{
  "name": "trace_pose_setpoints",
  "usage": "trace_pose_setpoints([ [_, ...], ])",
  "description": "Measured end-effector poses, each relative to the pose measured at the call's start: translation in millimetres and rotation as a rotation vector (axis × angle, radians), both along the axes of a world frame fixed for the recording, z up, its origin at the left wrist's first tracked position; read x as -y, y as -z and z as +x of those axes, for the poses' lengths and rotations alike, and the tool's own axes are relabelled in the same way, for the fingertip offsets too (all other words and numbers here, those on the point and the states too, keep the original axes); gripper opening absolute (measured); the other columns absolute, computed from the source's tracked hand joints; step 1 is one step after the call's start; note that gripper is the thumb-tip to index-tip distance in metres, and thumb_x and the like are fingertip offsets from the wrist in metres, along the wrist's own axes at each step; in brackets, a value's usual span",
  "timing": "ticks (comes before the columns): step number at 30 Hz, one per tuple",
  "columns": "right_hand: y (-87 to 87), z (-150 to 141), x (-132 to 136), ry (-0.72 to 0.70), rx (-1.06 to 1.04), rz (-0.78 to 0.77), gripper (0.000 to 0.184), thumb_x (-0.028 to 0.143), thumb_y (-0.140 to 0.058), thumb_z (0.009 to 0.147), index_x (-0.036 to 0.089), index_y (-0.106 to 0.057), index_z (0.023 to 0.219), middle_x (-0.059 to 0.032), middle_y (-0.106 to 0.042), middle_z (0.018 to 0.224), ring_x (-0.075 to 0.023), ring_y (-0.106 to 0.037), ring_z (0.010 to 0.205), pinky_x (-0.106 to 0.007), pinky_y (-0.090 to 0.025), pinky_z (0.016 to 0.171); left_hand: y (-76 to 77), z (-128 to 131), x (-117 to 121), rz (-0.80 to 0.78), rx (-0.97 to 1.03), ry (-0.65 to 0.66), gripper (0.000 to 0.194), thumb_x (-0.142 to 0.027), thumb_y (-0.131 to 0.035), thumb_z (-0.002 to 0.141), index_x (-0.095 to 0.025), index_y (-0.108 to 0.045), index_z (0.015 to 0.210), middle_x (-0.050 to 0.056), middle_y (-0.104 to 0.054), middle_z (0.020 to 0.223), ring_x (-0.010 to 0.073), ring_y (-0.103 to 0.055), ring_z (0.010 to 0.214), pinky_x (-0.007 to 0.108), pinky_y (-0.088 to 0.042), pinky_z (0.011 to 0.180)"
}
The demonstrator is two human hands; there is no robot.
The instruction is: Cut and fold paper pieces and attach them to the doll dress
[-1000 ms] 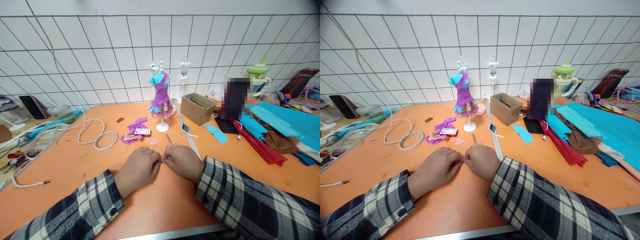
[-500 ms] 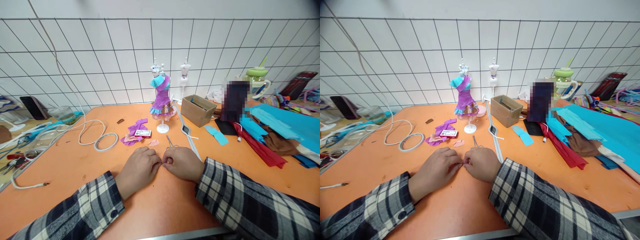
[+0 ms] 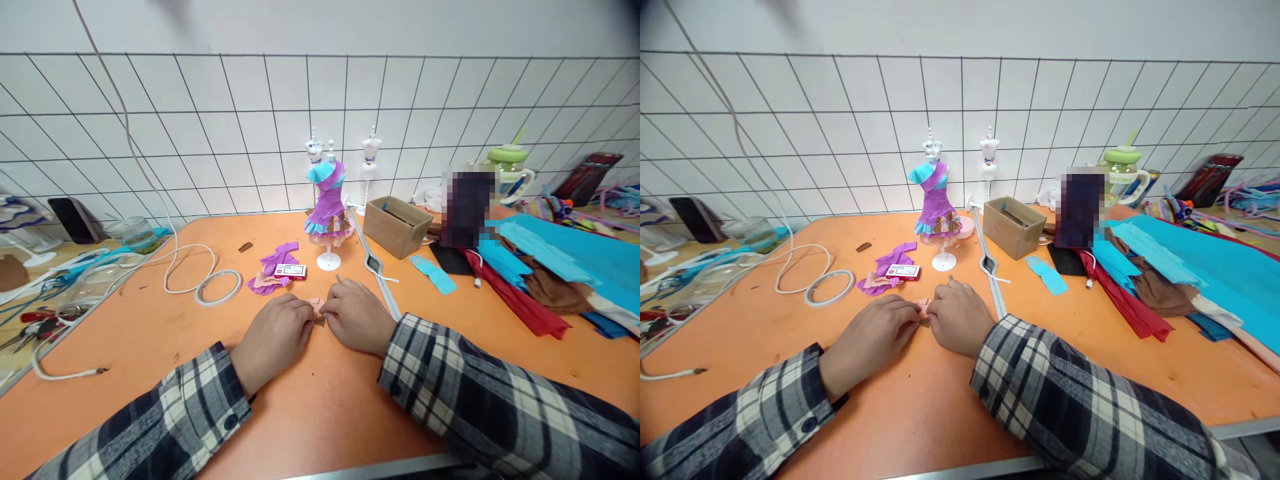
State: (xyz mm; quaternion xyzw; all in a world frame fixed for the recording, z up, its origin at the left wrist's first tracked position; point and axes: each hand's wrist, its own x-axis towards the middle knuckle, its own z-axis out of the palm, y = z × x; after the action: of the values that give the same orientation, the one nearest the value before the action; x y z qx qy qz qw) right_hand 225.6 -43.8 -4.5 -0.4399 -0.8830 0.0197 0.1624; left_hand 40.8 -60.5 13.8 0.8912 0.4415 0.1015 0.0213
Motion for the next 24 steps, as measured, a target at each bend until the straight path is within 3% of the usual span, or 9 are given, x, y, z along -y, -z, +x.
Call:
trace_pose_setpoints([
  [11, -5.0, 3.9, 5.4, 0.014, -0.081, -0.054, 0.022, 0.038, -0.059, 0.086, 0.021, -0.073, 0.086, -0.0040, -0.063, 0.089, -0.0193, -0.049, 0.087, -0.033, -0.032, 0.073, -1.6, 0.1, -3.5, -0.016, -0.027, 0.008, 0.022, -0.018, -0.050, 0.092, -0.016, -0.071, 0.083, 0.007, -0.071, 0.082, 0.0208, -0.063, 0.076, 0.033, -0.047, 0.071],
  [20, -1.9, 4.6, 2.6, -0.006, -0.145, -0.049, 0.024, 0.036, -0.056, 0.090, 0.022, -0.072, 0.099, -0.0043, -0.064, 0.092, -0.0187, -0.050, 0.088, -0.032, -0.034, 0.077, 3.3, -2.2, -8.4, -0.014, 0.005, 0.061, 0.025, -0.018, -0.049, 0.094, -0.016, -0.072, 0.084, 0.007, -0.071, 0.081, 0.0209, -0.064, 0.078, 0.033, -0.047, 0.074],
  [24, 1.4, 2.1, 0.5, -0.032, -0.103, -0.058, 0.020, 0.036, -0.062, 0.086, 0.023, -0.074, 0.096, -0.0032, -0.064, 0.090, -0.0194, -0.051, 0.089, -0.031, -0.035, 0.076, 4.5, -2.2, -7.4, -0.008, 0.015, 0.057, 0.024, -0.019, -0.050, 0.094, -0.016, -0.072, 0.088, 0.008, -0.072, 0.085, 0.0216, -0.064, 0.082, 0.034, -0.048, 0.077],
])
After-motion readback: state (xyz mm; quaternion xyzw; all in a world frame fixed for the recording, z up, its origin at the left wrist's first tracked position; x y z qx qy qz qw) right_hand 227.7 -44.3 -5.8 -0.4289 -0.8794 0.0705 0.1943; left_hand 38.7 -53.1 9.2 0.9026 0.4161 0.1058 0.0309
